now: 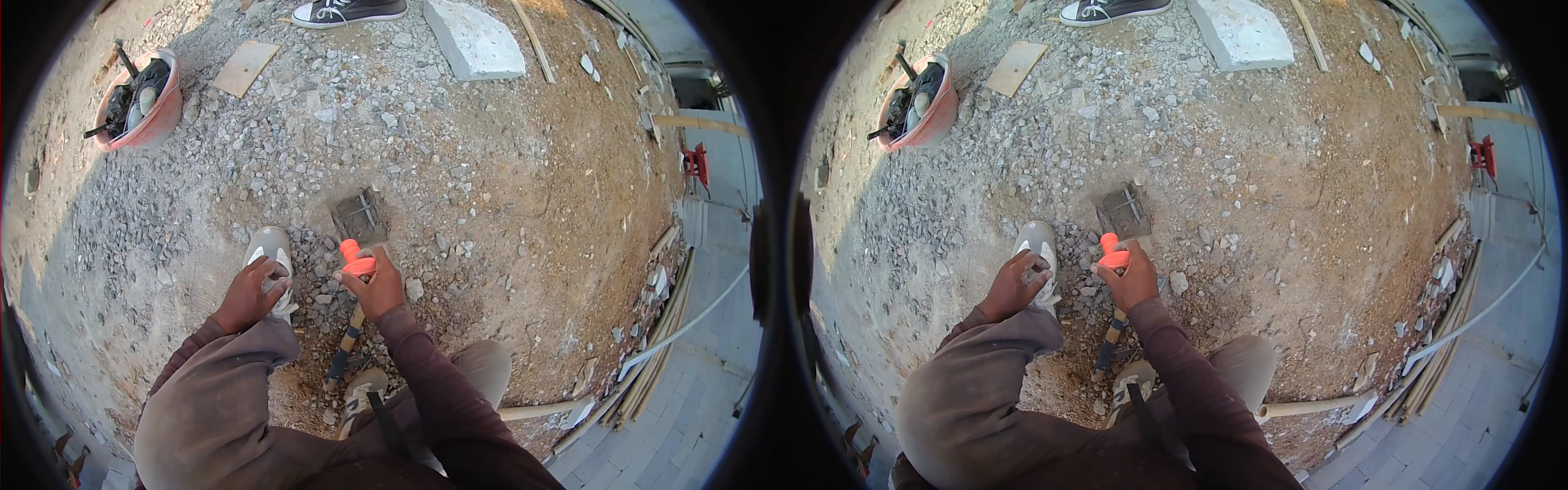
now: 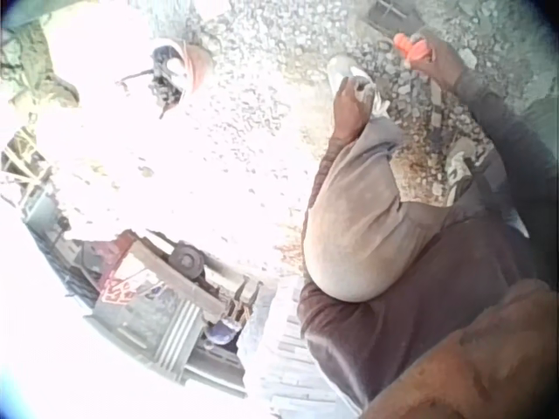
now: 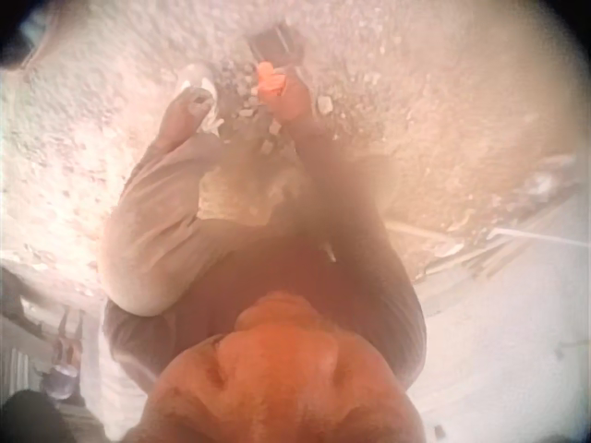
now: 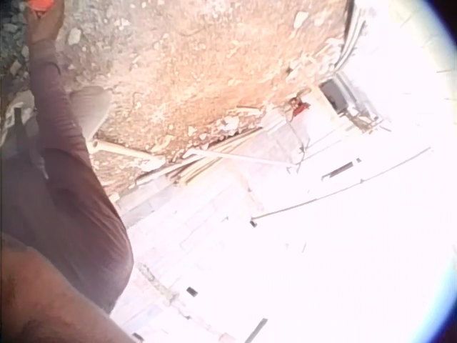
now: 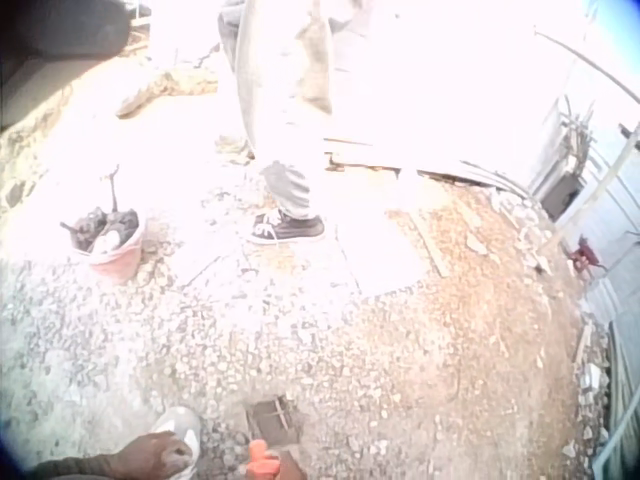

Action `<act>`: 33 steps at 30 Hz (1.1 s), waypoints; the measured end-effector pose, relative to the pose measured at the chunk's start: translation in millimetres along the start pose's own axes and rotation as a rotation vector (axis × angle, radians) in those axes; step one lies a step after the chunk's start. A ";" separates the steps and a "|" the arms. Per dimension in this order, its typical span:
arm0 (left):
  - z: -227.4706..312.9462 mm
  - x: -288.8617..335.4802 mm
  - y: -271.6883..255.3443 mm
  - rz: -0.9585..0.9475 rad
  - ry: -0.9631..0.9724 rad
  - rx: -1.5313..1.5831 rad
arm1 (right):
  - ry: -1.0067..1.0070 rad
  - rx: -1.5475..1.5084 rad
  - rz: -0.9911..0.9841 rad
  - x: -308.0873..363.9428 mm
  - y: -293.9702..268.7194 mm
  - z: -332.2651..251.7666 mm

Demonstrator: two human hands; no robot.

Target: The person places a hand chisel into a hole in the ground and strikes it repeatedly using an axe.

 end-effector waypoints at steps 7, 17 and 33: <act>6.7 -3.8 3.9 -0.035 0.055 0.043 | 0.000 0.009 0.065 11.7 -45.5 -45.5; 3.6 0.0 5.5 -0.036 0.030 0.046 | 0.001 0.094 -0.112 -10.4 -74.7 -41.6; 0.6 17.4 -7.3 0.071 -0.060 0.074 | 0.062 0.149 -0.243 -14.8 -85.8 -67.1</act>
Point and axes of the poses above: each hand's wrist, its own x-axis away from the middle knuckle, its own y-axis out of the palm, z = x × y, the point moved 1 cm from there along -x, towards the middle knuckle, and after that the axes turned 2 degrees about -x, right-handed, at the moved point
